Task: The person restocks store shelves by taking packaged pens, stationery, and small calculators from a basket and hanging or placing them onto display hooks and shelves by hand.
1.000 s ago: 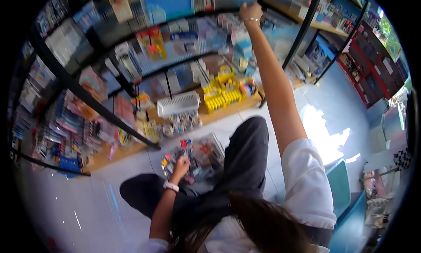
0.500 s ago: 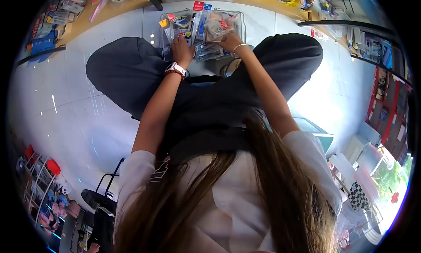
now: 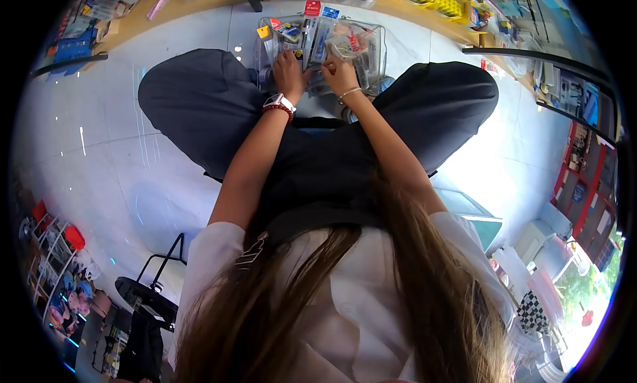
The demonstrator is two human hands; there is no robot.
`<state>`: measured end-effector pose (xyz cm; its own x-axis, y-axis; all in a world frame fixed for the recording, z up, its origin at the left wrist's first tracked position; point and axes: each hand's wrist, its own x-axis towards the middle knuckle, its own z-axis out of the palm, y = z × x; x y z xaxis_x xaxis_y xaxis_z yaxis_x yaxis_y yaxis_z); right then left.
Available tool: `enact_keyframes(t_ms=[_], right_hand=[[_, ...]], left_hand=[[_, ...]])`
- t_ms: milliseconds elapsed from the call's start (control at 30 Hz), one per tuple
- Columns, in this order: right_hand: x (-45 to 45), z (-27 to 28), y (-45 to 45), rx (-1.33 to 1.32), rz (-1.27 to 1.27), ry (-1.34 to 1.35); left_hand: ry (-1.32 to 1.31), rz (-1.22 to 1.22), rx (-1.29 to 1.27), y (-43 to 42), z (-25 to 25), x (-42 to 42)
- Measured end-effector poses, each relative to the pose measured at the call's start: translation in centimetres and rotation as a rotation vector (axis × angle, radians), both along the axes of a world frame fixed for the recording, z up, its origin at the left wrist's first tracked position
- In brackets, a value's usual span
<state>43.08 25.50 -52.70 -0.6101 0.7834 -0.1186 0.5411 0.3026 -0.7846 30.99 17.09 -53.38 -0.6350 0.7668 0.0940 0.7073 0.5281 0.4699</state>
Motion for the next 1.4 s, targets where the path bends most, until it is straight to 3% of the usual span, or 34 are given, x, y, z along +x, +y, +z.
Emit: enact_keyframes(t_ms=[200, 333, 467, 533, 567, 600, 667, 767, 800, 867, 933, 967, 1000, 1067, 1133, 1233, 1400], right_hand=[[-1.2, -3.3, -3.6, -0.276, 0.008, 0.089], [-2.5, -2.6, -4.5, -0.171, 0.082, -0.015], [-2.8, -4.2, -4.8, -0.372, 0.083, 0.167], [-3.2, -2.6, -5.3, -0.191, 0.078, 0.253], [-3.9, -2.4, -5.4, -0.307, 0.082, 0.282], [-4.1, 0.6, -5.3, 0.012, 0.143, 0.313], [-3.9, 2.5, -5.0, 0.327, 0.282, 0.264], [-2.4, 5.2, -4.7, 0.058, 0.102, 0.248], [-1.8, 5.6, -3.9, 0.102, 0.064, 0.279], [0.2, 10.4, -1.3, -0.016, -0.009, 0.292], [3.2, 12.9, 2.2, 0.106, -0.029, 0.339], [5.1, 14.4, 3.9, 0.081, -0.028, 0.261], [7.0, 15.9, 6.0, 0.059, -0.028, 0.182], [10.5, 17.5, 9.1, 0.11, -0.06, 0.377], [13.7, 20.4, 12.0, -0.181, -0.159, 0.615], [19.2, 23.0, 18.1, -0.192, -0.453, 0.893], [26.7, 22.2, 27.6, -0.35, -0.817, 1.293]], left_hand=[[-0.233, 0.107, 0.013, 0.1, -2.2, -0.5], [-0.376, 0.167, 0.098, 0.0, -2.6, -1.4], [-0.343, 0.174, 0.071, -0.4, -2.8, -2.7], [-0.273, 0.165, 0.181, -0.8, -1.2, -2.4], [-0.288, 0.163, 0.188, -0.5, 1.6, -1.7], [-0.299, 0.099, 0.218, -0.8, 3.4, -1.1], [-0.378, 0.071, 0.29, -0.4, 6.0, 0.6], [-0.331, -0.025, 0.215, 0.9, 9.4, 2.1], [-0.358, -0.094, 0.271, 1.5, 10.6, 2.6], [-0.709, -0.237, 0.22, 3.2, 15.8, 3.5], [-1.08, -0.319, 0.475, 4.7, 16.6, 5.0], [-1.026, -0.476, 0.449, 5.7, 16.1, 4.7], [-0.956, -0.598, 0.374, 6.4, 18.8, 4.9], [-1.082, -0.729, 0.371, 8.0, 20.2, 6.2], [-1.031, -0.844, 0.372, 9.7, 20.4, 7.4], [-1.011, -0.891, 0.301, 10.9, 18.6, 8.4], [-0.65, -0.798, 0.112, 9.8, 11.6, 7.7]])
